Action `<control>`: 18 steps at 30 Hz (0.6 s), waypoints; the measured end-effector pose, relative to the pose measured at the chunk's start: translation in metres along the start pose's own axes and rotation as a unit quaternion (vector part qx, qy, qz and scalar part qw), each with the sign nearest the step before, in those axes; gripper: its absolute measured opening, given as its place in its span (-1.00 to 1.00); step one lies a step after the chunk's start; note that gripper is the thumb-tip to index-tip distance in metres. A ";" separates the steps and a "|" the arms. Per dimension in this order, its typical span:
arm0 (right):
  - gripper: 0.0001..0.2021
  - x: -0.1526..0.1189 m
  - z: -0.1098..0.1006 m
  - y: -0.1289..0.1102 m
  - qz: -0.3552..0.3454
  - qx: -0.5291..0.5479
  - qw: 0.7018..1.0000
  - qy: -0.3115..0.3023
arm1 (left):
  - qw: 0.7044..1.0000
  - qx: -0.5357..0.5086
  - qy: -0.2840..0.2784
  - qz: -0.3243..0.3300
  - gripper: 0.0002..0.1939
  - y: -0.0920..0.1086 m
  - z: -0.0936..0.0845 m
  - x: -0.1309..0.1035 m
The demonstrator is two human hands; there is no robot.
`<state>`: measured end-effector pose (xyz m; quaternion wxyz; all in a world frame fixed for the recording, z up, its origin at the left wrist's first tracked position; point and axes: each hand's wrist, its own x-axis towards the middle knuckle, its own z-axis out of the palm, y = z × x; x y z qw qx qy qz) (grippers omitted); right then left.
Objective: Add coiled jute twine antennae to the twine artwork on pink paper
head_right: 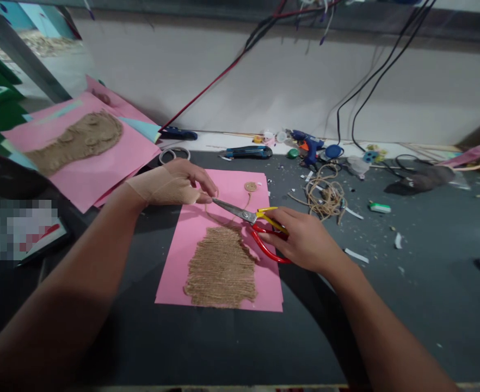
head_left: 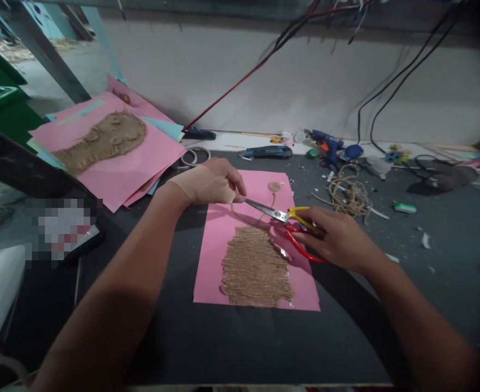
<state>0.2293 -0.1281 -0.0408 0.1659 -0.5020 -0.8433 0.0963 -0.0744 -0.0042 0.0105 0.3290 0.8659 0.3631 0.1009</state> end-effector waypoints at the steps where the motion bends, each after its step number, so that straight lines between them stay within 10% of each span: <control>1: -0.70 0.000 0.000 0.000 0.000 -0.001 1.000 0.000 | 1.000 -0.001 0.005 0.007 -0.75 -0.001 0.000 0.001; 18: -0.68 -0.002 0.001 0.003 0.006 -0.017 1.000 0.000 | 1.000 0.013 0.023 0.009 -0.79 0.000 0.001 -0.001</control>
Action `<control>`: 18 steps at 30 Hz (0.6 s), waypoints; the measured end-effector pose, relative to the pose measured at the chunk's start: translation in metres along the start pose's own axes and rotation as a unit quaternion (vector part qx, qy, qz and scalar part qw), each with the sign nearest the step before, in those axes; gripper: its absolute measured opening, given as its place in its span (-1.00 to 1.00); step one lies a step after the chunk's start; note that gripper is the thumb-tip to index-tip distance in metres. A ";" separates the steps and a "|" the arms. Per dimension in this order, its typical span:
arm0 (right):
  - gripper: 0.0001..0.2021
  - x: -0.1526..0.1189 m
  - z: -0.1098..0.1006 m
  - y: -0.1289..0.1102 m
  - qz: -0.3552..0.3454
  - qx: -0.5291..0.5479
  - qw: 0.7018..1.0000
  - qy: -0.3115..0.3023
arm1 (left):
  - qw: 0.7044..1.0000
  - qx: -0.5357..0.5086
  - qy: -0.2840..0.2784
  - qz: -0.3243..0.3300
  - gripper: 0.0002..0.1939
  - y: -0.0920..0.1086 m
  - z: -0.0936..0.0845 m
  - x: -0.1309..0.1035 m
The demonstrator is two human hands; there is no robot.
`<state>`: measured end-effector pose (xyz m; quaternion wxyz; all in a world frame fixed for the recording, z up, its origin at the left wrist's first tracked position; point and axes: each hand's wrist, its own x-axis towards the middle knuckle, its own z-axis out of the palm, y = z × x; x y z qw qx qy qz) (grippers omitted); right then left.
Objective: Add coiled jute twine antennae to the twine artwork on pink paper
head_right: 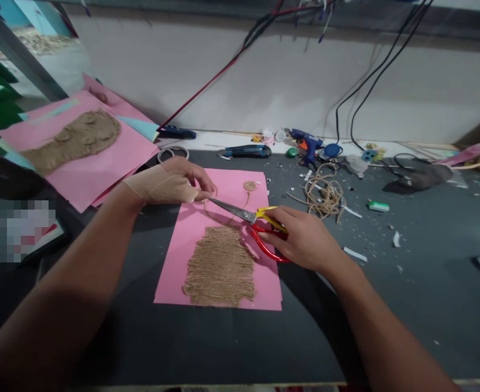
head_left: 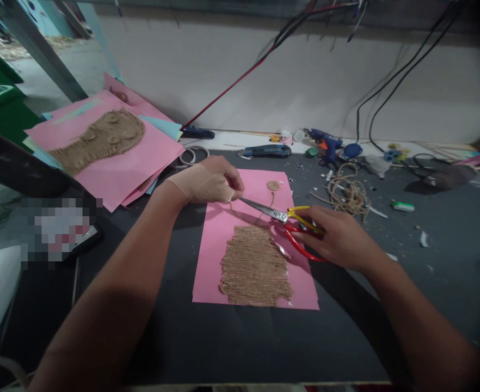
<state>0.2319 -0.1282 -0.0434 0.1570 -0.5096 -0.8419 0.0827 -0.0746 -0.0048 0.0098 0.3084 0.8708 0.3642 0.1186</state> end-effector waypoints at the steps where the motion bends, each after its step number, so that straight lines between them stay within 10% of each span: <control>1: -0.67 0.000 0.000 0.002 0.007 -0.009 1.000 0.009 | 1.000 -0.001 0.001 -0.006 -0.78 0.000 -0.001 -0.001; 8: -0.64 -0.008 -0.006 0.045 0.178 -0.117 0.967 0.142 | 0.998 -0.021 0.007 -0.057 -0.83 0.000 -0.010 -0.007; 18: -0.60 -0.022 0.001 0.080 0.267 -0.177 0.941 0.109 | 0.998 -0.033 -0.023 -0.045 -0.90 -0.013 -0.004 -0.004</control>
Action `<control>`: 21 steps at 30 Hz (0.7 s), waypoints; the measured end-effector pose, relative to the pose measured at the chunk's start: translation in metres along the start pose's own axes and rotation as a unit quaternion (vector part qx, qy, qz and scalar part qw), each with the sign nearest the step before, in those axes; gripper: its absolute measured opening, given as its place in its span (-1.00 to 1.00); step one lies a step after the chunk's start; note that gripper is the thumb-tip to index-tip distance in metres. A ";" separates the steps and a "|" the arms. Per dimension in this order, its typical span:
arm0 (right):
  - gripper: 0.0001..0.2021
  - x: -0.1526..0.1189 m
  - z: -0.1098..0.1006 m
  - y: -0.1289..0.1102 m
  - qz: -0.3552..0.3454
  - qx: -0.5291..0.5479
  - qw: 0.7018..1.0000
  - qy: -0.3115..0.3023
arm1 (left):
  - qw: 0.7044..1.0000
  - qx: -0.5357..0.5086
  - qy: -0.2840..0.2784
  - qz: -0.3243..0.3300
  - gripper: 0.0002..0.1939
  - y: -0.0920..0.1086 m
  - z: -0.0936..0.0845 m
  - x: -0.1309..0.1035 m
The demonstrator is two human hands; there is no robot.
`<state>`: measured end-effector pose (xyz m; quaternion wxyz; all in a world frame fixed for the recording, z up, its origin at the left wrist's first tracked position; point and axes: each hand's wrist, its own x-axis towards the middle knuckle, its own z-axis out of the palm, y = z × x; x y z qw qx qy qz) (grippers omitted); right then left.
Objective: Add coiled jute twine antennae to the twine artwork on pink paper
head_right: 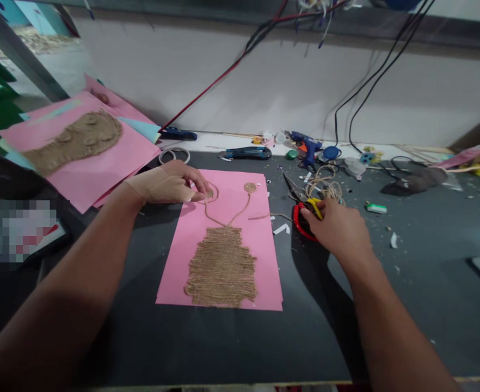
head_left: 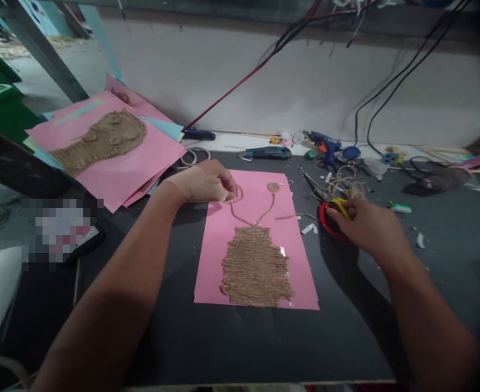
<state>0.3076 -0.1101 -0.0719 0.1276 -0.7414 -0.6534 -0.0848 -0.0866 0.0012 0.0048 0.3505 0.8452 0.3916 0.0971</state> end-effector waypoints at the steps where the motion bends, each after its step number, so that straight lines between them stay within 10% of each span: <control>1: -0.62 -0.001 -0.005 -0.006 -0.008 -0.002 1.000 0.005 | 1.000 -0.003 -0.002 0.005 -0.90 -0.001 0.000 0.000; 5: -0.81 0.003 -0.028 -0.049 -0.105 0.079 0.987 0.090 | 1.000 -0.006 -0.005 0.009 -0.89 0.000 -0.001 -0.001; 14: -0.75 0.040 -0.018 -0.173 -0.329 0.214 0.909 -0.141 | 1.000 0.028 0.007 -0.001 -0.83 -0.004 -0.005 -0.003; 21: -0.81 0.059 0.000 -0.190 -0.328 0.182 0.904 -0.204 | 1.000 0.019 -0.006 -0.022 -0.82 -0.013 -0.002 0.001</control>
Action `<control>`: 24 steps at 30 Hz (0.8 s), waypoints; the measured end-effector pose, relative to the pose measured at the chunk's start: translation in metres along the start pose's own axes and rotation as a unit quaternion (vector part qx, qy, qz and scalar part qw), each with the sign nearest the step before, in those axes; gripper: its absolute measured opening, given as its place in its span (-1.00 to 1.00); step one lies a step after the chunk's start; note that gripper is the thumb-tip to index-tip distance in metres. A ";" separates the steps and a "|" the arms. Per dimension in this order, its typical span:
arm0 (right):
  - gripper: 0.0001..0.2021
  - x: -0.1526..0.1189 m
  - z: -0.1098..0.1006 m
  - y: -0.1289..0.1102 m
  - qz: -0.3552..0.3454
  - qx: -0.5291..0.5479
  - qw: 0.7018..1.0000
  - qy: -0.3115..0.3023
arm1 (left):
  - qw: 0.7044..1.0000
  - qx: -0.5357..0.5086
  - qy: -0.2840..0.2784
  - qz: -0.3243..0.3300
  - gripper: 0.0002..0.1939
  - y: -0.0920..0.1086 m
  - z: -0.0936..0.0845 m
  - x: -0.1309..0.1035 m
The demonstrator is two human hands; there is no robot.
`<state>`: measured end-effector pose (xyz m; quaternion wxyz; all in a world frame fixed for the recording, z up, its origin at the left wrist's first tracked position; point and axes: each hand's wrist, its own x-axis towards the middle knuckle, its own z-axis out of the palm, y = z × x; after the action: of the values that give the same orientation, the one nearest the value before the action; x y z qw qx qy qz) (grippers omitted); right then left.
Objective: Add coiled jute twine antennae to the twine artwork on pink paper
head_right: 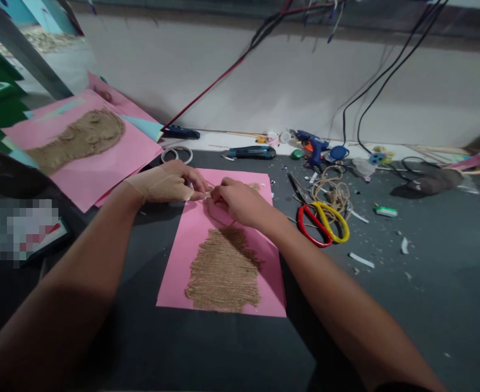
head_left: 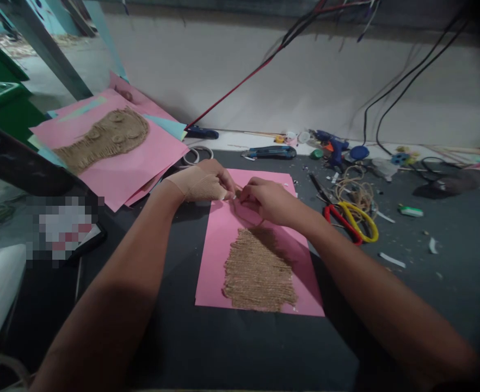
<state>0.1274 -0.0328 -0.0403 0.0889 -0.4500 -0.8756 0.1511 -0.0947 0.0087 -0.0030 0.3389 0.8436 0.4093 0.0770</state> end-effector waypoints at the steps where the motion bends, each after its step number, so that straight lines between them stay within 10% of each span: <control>1: -0.82 -0.001 0.000 0.002 0.003 -0.001 1.000 -0.004 | 1.000 0.003 0.003 -0.009 -0.83 0.001 0.000 0.000; 24: -0.84 0.004 -0.003 -0.001 0.083 0.229 0.968 0.055 | 0.999 -0.037 0.024 0.019 -0.79 -0.004 0.009 0.007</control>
<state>0.1256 -0.0295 -0.0369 0.2244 -0.4959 -0.7715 0.3294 -0.0892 0.0110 -0.0130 0.3587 0.8360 0.3979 0.1186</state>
